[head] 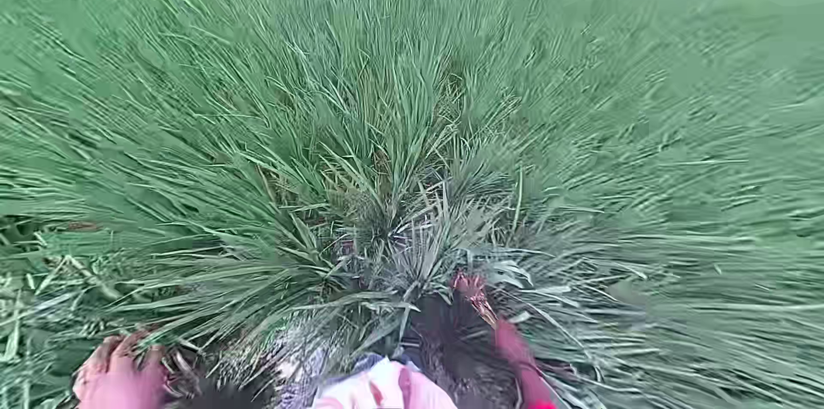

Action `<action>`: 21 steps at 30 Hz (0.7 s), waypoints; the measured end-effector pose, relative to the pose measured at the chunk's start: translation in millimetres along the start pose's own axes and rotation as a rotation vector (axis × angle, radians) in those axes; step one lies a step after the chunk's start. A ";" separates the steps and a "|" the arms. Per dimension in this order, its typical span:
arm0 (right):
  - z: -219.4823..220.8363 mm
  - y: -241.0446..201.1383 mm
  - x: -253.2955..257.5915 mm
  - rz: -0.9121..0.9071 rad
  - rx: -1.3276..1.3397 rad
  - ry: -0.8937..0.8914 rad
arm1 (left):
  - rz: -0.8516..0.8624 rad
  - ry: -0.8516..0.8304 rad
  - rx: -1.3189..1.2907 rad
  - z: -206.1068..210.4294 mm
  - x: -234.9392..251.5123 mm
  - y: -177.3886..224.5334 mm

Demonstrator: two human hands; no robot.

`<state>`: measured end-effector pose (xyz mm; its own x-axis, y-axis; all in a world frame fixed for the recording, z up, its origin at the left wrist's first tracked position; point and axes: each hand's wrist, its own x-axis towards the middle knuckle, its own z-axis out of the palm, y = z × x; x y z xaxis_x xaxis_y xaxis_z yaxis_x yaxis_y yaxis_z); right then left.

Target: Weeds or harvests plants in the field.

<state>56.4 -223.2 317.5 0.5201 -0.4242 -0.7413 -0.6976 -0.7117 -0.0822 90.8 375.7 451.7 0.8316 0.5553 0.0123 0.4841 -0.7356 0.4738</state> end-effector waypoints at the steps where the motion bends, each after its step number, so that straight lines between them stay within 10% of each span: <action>1: 16.5 -2.4 13.9 -0.065 -0.059 -0.042 | -0.111 0.131 -0.007 -15.6 -15.3 -24.8; 9: -23.4 -130.2 31.5 -0.433 -0.115 -0.351 | -0.866 0.602 -0.096 -86.9 -172.1 -131.8; 15: -45.5 -286.3 -59.5 -0.638 -0.137 -0.435 | -0.950 0.490 -0.125 -59.9 -228.0 -157.4; 21: 26.4 -408.2 -146.2 -0.789 -0.350 -0.519 | -0.862 0.401 -0.240 -72.9 -189.0 -186.8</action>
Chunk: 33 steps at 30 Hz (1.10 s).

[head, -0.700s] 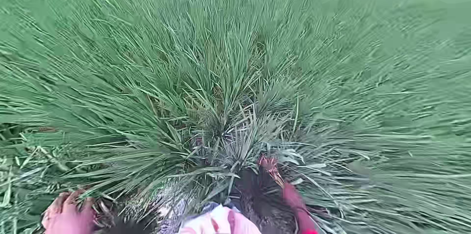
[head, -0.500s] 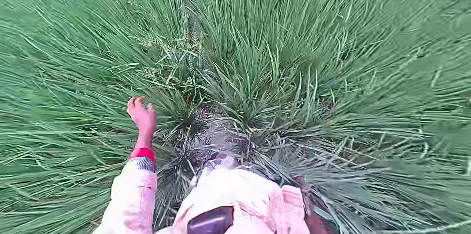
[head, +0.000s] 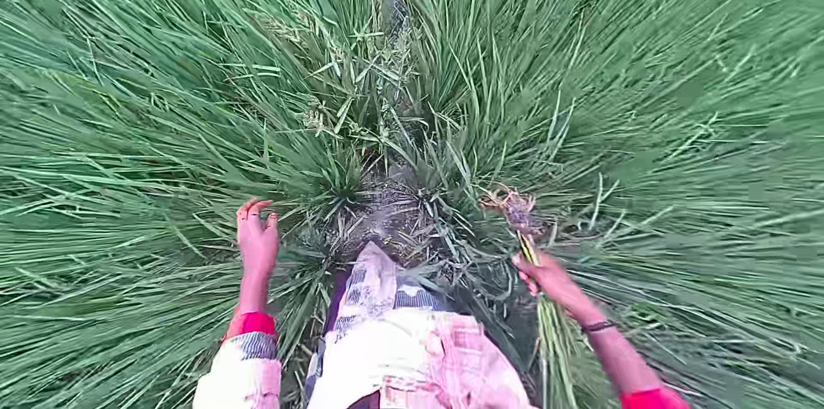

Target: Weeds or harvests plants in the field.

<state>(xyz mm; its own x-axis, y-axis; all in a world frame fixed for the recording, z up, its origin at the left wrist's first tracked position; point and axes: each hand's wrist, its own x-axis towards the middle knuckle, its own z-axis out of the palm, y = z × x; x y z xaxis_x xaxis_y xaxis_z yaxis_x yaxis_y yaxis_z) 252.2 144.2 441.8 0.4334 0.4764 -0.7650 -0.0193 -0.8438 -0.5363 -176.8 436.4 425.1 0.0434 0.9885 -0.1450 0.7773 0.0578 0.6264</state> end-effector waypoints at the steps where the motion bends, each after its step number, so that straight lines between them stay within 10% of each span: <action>1: 4.4 -16.0 20.7 -0.011 -0.085 0.010 | 0.007 -0.008 -0.013 0.7 14.9 2.8; 7: 12.9 -64.6 125.0 0.127 -0.627 0.140 | -0.018 0.032 -0.007 -20.0 103.7 1.1; 15: 2.4 -41.3 98.7 0.267 -0.427 0.394 | 0.105 0.085 -0.031 -40.4 201.7 15.3; 24: 14.0 -6.1 58.8 0.431 -0.260 0.381 | 0.239 -0.089 -0.053 17.4 234.7 94.0; 33: -11.6 -97.8 121.9 0.260 -0.367 0.364 | 0.169 0.116 -0.058 -58.3 234.0 45.6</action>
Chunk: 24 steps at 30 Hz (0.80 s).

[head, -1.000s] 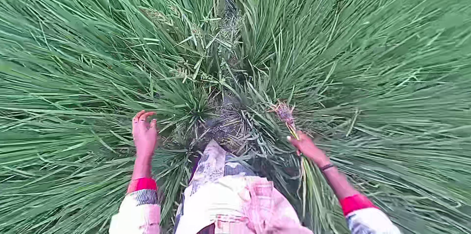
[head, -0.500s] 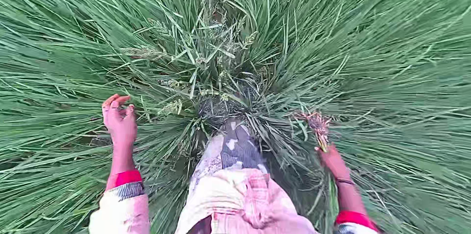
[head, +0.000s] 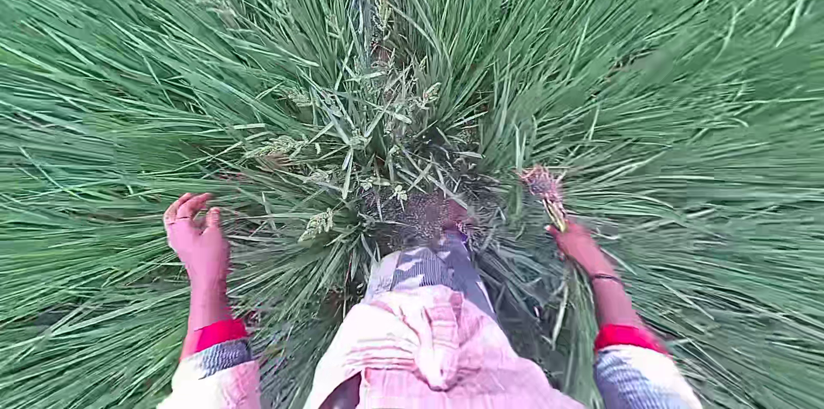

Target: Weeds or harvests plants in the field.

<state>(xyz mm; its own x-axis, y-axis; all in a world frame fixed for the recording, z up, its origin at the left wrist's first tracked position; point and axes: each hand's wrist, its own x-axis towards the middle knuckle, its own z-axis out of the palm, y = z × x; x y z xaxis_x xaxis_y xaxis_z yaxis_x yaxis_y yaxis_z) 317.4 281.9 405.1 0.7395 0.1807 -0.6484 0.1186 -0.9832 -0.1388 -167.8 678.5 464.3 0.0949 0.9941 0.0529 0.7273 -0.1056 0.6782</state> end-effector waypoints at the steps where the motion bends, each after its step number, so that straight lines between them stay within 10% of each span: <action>1: -2.2 -9.8 -2.3 -0.015 -0.013 -0.004 | 0.003 0.012 0.007 -6.9 -5.0 -7.1; 24: 17.6 -126.2 67.2 -0.215 -0.059 -0.156 | -0.112 0.316 -0.030 -57.5 -70.3 -67.1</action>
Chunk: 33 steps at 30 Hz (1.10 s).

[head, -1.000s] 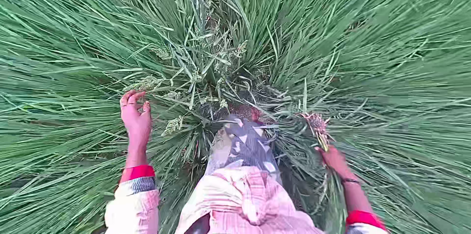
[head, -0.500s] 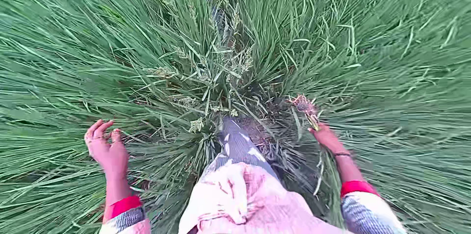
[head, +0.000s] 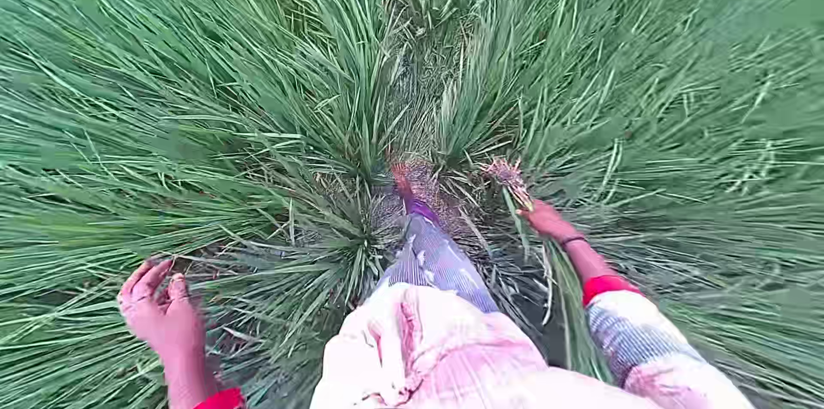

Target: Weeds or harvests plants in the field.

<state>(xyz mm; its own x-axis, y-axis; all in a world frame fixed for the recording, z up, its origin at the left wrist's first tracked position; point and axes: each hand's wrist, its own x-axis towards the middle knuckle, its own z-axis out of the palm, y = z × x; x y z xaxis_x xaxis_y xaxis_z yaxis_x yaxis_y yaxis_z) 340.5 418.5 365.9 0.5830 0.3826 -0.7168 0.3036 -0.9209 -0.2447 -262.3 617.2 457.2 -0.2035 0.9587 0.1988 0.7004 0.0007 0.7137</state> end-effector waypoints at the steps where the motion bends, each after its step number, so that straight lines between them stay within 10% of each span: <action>1: 0.0 -1.3 -2.2 -0.010 -0.002 -0.005 | -0.007 -0.009 -0.010 2.0 -4.1 -1.9; 15: 3.9 -18.2 -3.9 -0.027 -0.003 -0.093 | 0.001 -0.109 -0.009 23.3 -1.4 14.8; 26: 22.6 -25.9 82.6 0.025 0.017 -0.119 | 0.268 -0.145 -0.032 125.1 71.2 52.9; 33: 45.8 -11.1 34.6 -0.039 -0.040 -0.116 | 0.212 -0.178 0.004 68.4 6.1 29.3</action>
<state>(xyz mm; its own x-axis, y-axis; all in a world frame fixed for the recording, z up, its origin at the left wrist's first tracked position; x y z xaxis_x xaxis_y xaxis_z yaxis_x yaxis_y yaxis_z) 322.7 438.6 313.8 0.4797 0.4046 -0.7785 0.3554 -0.9009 -0.2492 -196.2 642.5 433.4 0.0707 0.9725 0.2219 0.7174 -0.2041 0.6661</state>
